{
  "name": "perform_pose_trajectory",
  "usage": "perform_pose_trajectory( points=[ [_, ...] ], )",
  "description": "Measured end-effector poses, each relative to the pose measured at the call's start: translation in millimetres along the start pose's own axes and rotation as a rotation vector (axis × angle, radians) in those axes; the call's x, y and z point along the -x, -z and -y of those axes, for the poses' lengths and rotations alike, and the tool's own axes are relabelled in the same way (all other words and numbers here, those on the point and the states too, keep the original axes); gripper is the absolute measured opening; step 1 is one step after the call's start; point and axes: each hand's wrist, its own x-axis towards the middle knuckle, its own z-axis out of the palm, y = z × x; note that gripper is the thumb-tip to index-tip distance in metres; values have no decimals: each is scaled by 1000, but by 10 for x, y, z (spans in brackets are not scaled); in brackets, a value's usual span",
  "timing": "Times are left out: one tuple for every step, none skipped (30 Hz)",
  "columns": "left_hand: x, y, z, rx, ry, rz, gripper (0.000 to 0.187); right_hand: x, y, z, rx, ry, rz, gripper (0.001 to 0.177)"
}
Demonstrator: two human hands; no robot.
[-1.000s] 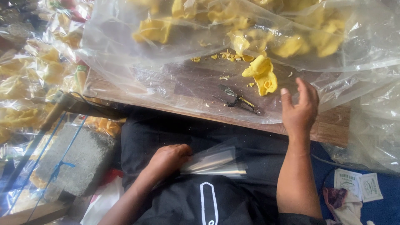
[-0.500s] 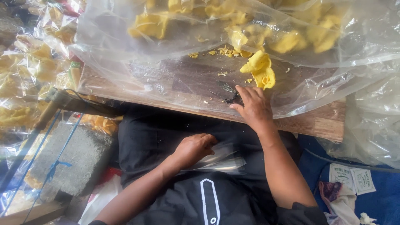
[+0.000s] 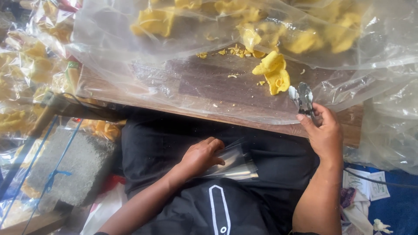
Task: The person is manually packaging yellow snacks into small plastic bags using tongs and a heat sealer.
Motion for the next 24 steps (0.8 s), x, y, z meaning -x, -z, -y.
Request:
perform_pose_trajectory(
  points=[
    [-27, -84, 54, -2, -6, 5, 44, 4, -20, 12, 3, -6, -4, 55],
    [-52, -170, 107, -34, -42, -31, 38, 9, -38, 23, -22, -86, 33, 55],
    [-87, -260, 153, -65, -79, -68, 32, 1, -50, 27, -47, -163, 70, 56],
    [-92, -291, 146, -65, -85, -66, 32, -40, -65, 70, -43, -167, 66, 56],
    [-83, -309, 151, -72, -86, -95, 31, -88, -102, 127, -56, -203, 96, 55],
    [-67, -324, 160, -80, -87, -124, 31, -134, -139, 192, -69, -240, 126, 53],
    [-66, -357, 195, -82, -83, -128, 31, -182, -156, 200, -73, -235, 128, 53],
    [-60, -387, 237, -99, -83, -133, 29, -228, -177, 216, -19, -236, 144, 50],
    [-42, -421, 282, -113, -77, -140, 27, -279, -208, 240, 35, -232, 163, 47],
    [25, -324, 220, -112, -68, -146, 27, -291, -227, 232, 30, -224, 169, 47],
    [82, -227, 152, -73, -111, -232, 19, -317, -242, 220, 55, -199, 163, 46],
    [137, -131, 84, -34, -155, -319, 11, -345, -260, 207, 79, -173, 157, 44],
    [150, -112, 107, -32, -147, -323, 11, -355, -270, 167, 77, -167, 164, 44],
    [161, -94, 128, 10, -120, -320, 10, -368, -281, 124, 101, -118, 157, 43],
    [163, -72, 145, 51, -100, -312, 10, -368, -275, 75, 127, -75, 147, 41],
    [164, -59, 165, 53, -98, -311, 10, -365, -242, 135, 127, -75, 149, 41],
    [148, -43, 182, 154, -22, -259, 13, -362, -195, 187, 120, -61, 150, 41],
    [132, -29, 197, 254, 55, -205, 17, -359, -147, 238, 113, -48, 152, 41],
    [129, 29, 173, 254, 55, -202, 17, -379, -104, 267, 114, -50, 153, 41],
    [128, 85, 151, 336, 115, -181, 20, -398, -65, 296, 108, -57, 174, 40],
    [134, 132, 127, 420, 177, -158, 24, -409, -24, 324, 102, -63, 197, 39],
    [140, 217, 71, 422, 179, -155, 24, -429, 35, 427, 104, -65, 200, 39],
    [140, 311, 18, 564, 233, -142, 22, -460, 90, 533, 51, -88, 227, 39],
    [140, 407, -36, 704, 286, -128, 22, -491, 146, 641, -2, -111, 254, 39]
  ],
)
